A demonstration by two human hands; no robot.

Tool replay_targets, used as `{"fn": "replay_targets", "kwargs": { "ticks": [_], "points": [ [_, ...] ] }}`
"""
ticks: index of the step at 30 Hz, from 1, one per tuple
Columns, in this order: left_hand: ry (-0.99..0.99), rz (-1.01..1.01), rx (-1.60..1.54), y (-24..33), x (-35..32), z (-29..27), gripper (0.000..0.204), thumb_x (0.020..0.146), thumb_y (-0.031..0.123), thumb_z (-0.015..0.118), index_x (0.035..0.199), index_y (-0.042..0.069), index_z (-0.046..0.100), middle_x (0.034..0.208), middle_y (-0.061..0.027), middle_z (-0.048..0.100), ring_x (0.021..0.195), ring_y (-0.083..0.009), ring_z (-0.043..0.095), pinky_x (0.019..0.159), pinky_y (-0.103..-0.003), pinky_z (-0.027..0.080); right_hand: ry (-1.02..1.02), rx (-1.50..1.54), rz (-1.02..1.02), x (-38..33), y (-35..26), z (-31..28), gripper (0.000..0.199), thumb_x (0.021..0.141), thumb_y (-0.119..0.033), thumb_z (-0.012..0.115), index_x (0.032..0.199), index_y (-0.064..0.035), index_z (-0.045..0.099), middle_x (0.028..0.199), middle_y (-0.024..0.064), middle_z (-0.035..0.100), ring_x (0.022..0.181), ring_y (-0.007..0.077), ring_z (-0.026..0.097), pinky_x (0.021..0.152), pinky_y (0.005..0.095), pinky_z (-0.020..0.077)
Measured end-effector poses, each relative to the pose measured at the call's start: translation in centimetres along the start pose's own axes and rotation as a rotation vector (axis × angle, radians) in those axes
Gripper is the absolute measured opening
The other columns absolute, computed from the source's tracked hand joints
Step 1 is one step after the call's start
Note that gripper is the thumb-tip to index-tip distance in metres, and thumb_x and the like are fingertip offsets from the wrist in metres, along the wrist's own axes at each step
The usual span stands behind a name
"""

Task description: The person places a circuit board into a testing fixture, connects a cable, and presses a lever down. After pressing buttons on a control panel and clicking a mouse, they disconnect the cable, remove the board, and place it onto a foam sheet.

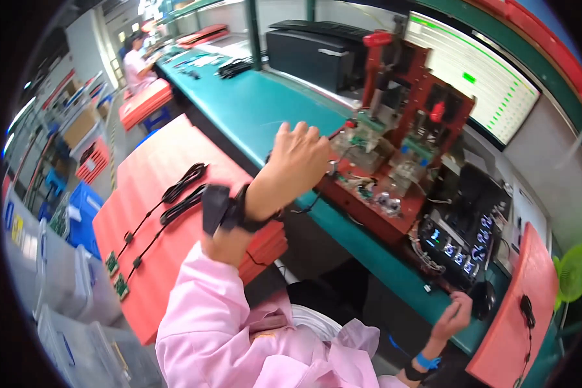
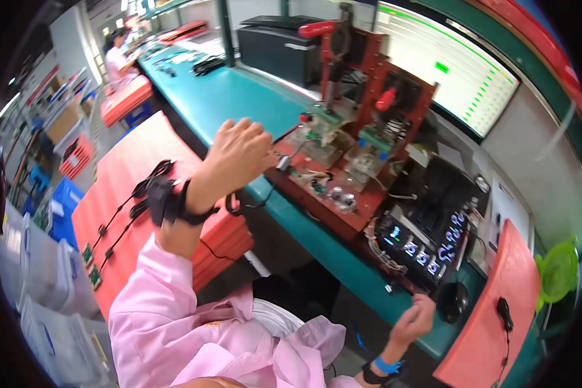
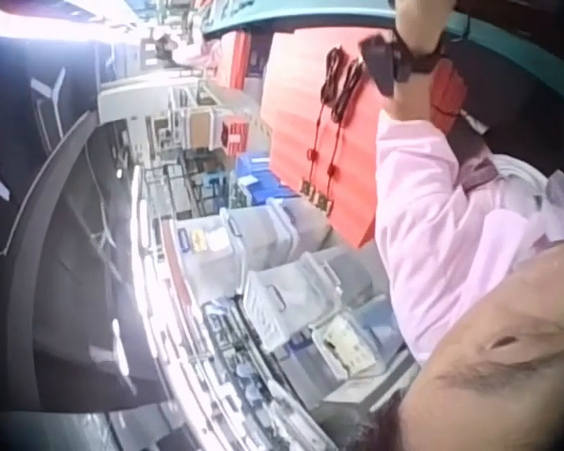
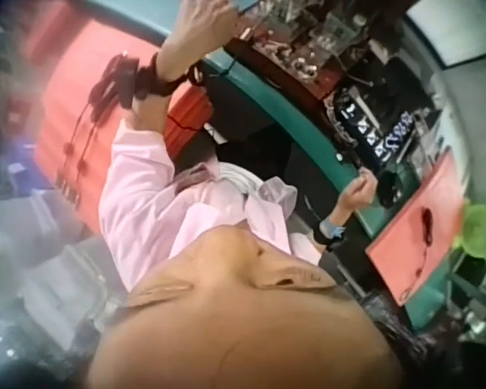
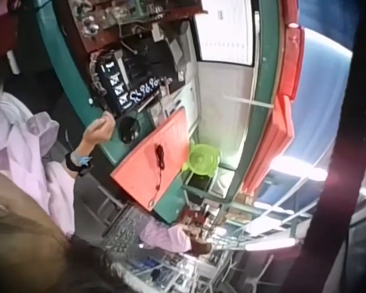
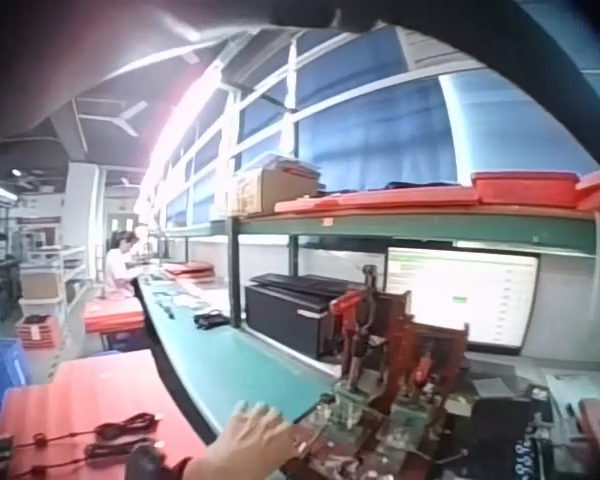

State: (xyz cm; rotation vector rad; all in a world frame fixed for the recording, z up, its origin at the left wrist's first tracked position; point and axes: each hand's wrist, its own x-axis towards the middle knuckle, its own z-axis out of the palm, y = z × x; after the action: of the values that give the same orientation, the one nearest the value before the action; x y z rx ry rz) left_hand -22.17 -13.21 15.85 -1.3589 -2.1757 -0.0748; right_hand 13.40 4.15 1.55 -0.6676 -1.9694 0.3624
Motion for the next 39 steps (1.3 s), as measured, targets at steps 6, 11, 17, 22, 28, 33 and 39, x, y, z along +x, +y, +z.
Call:
{"fn": "replay_targets", "kwargs": {
  "ticks": [6, 11, 17, 22, 28, 33, 39],
  "points": [
    [-0.290, 0.049, 0.079, -6.2, -2.7, 8.1, 0.029, 0.071, 0.035, 0.060, 0.065, 0.007, 0.062, 0.071, -0.0078, 0.058, 0.078, -0.0239, 0.056, 0.072, -0.038, 0.040, -0.415, 0.390, -0.304, 1.0, -11.7, 12.7, 0.011, 0.078, -0.005, 0.045, 0.084, -0.0003, 0.054, 0.080, 0.0163, 0.056, 0.073, 0.0333, 0.056, 0.065, 0.0386, 0.0457],
    [-0.552, 0.030, -0.097, -4.8, -2.2, 7.1, 0.033, 0.071, 0.034, 0.058, 0.061, 0.003, 0.061, 0.059, -0.0129, 0.058, 0.067, -0.0289, 0.059, 0.064, -0.040, 0.044, -0.679, 0.704, 0.273, 2.4, -15.3, 19.8, 0.017, 0.082, -0.010, 0.053, 0.093, 0.0018, 0.054, 0.086, 0.0138, 0.059, 0.076, 0.0238, 0.059, 0.068, 0.0319, 0.0470],
    [-0.678, 0.514, -0.370, -2.8, -0.8, -1.8, 0.030, 0.071, 0.033, 0.058, 0.065, 0.003, 0.062, 0.064, -0.0140, 0.060, 0.063, -0.0327, 0.058, 0.058, -0.039, 0.046, -0.845, 1.342, 0.671, 3.8, -14.6, 20.2, 0.035, 0.084, -0.009, 0.049, 0.116, 0.0027, 0.044, 0.095, 0.0093, 0.058, 0.084, 0.0162, 0.059, 0.077, 0.0268, 0.0451],
    [1.054, 0.333, -0.475, -4.3, 12.2, -0.3, 0.035, 0.076, 0.021, 0.061, 0.105, 0.005, 0.048, 0.092, -0.0083, 0.059, 0.070, -0.0290, 0.059, 0.057, -0.039, 0.048, -0.874, 1.011, 0.506, 4.6, -14.7, 16.6, 0.042, 0.083, -0.007, 0.050, 0.123, 0.0027, 0.040, 0.095, 0.0088, 0.056, 0.085, 0.0159, 0.057, 0.079, 0.0268, 0.0438],
    [0.718, 0.371, -0.548, -4.3, 15.9, 0.2, 0.025, 0.085, 0.016, 0.055, 0.109, 0.008, 0.051, 0.091, -0.0093, 0.060, 0.074, -0.0329, 0.059, 0.060, -0.036, 0.050, -0.758, 0.996, 0.528, 3.1, -14.0, 15.9, 0.044, 0.082, -0.006, 0.050, 0.125, 0.0019, 0.039, 0.094, 0.0083, 0.055, 0.084, 0.0152, 0.055, 0.078, 0.0264, 0.0436],
    [0.864, 0.261, -0.919, -5.4, 22.2, -6.6, 0.013, 0.079, 0.014, 0.058, 0.083, 0.003, 0.062, 0.067, -0.0102, 0.062, 0.063, -0.0261, 0.061, 0.055, -0.032, 0.050, -0.793, 1.129, 0.590, 3.4, -13.4, 16.1, 0.045, 0.081, -0.001, 0.050, 0.124, 0.0018, 0.040, 0.094, 0.0085, 0.056, 0.083, 0.0146, 0.055, 0.078, 0.0247, 0.0433],
    [0.189, -0.034, -0.370, -8.2, 31.8, 1.4, 0.014, 0.074, 0.015, 0.055, 0.077, 0.006, 0.066, 0.079, -0.0150, 0.064, 0.074, -0.0317, 0.063, 0.061, -0.038, 0.050, -0.800, 1.079, 0.653, 3.9, -14.0, 15.9, 0.043, 0.080, -0.001, 0.051, 0.122, 0.0023, 0.043, 0.088, 0.0086, 0.057, 0.081, 0.0154, 0.055, 0.077, 0.0265, 0.0438]
  ]
}}
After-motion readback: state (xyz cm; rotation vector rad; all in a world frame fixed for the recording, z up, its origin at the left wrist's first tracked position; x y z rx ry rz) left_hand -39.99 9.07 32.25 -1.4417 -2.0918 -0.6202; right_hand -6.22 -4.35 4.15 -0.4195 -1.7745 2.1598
